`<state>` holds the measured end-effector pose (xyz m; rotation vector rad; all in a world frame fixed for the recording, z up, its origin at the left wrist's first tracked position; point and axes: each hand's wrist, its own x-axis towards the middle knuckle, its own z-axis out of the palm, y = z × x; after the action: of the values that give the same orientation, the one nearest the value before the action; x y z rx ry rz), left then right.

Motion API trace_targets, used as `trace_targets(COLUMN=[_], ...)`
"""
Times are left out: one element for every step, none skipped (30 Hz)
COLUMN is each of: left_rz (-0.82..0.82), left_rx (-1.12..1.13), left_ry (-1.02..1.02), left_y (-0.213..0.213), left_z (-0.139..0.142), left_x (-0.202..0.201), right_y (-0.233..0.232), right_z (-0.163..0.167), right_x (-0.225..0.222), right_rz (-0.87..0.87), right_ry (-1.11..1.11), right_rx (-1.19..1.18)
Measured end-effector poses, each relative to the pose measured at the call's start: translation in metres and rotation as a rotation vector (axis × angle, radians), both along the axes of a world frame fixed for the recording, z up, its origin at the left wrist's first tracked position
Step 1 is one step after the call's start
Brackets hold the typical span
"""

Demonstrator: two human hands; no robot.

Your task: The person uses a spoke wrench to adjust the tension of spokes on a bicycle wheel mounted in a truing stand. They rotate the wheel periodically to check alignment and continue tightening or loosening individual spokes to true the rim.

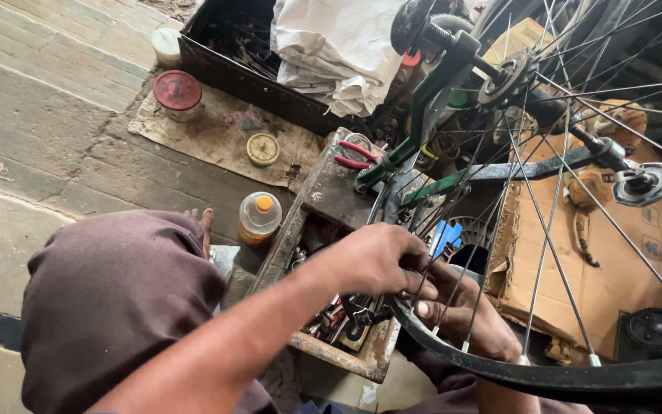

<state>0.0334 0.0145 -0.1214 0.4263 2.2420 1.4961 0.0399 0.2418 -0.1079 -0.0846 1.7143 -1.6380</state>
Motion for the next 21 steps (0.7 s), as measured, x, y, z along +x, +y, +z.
trace_targets(left_rz=[0.066,0.134,0.137,0.142,0.146,0.105,0.062,0.016,-0.026,-0.073,-0.122,-0.084,-0.048,-0.018,0.021,0.054,0.084,0.113,0.143,0.176,0.169], left_rx=[-0.035,-0.07,-0.044,-0.02,0.003,0.023,0.044,0.063,0.114,0.165,0.217,0.179,0.136,0.09,0.006,-0.079,-0.162,-0.129,-0.096,-0.064,-0.049], left_ry=[0.051,0.104,0.146,0.191,0.239,0.195,0.148,0.099,0.108,0.116,0.123,0.095,0.066,0.034,0.049,0.067,0.091,0.092,0.093,0.091,-0.003], left_y=[0.004,0.006,0.007,0.006,0.004,0.002,-0.002,-0.004,-0.004,-0.005,-0.003,0.0,0.002,0.004,0.004,0.005,0.005,0.006,0.007,0.006,0.006], left_z=[0.003,0.006,0.007,0.007,0.007,0.006,0.004,0.003,0.002,0.003,0.005,0.01,0.015,0.022,0.029,0.036,0.043,0.048,0.052,0.055,0.055], left_x=[0.008,0.012,0.012,0.011,0.008,0.005,0.001,-0.001,0.0,0.001,0.002,0.005,0.008,0.012,0.014,0.017,0.018,0.02,0.022,0.022,0.02], right_y=[0.002,0.004,0.007,0.009,0.012,0.013,0.014,0.013,0.009,0.004,0.002,0.002,0.002,0.003,0.008,0.016,0.022,0.021,0.019,0.016,0.01], right_z=[-0.003,-0.007,-0.011,-0.015,-0.019,-0.023,-0.027,-0.032,-0.038,-0.044,-0.047,-0.048,-0.047,-0.044,-0.038,-0.029,-0.021,-0.017,-0.015,-0.015,-0.018], right_x=[0.0,0.0,0.001,0.0,-0.001,-0.003,-0.006,-0.008,-0.01,-0.013,-0.015,-0.016,-0.017,-0.017,-0.014,-0.01,-0.007,-0.006,-0.006,-0.005,-0.005], right_rz=[0.006,0.013,-0.002,-0.015,-0.028,-0.052,-0.079,-0.11,-0.078,-0.052,-0.026,-0.005,0.013,0.025,0.054,0.078,0.1,0.098,0.096,0.097,0.058], right_ry=[0.024,0.05,0.011,-0.027,-0.061,-0.057,-0.055,-0.056,0.024,0.102,0.183,0.211,0.237,0.258,0.176,0.09,0.0,0.024,0.053,0.084,0.091], right_rx=[0.017,0.034,0.025,0.015,0.003,0.054,0.106,0.157,0.074,-0.006,-0.085,-0.033,0.018,0.068,0.159,0.247,0.331,0.234,0.138,0.043,0.083])
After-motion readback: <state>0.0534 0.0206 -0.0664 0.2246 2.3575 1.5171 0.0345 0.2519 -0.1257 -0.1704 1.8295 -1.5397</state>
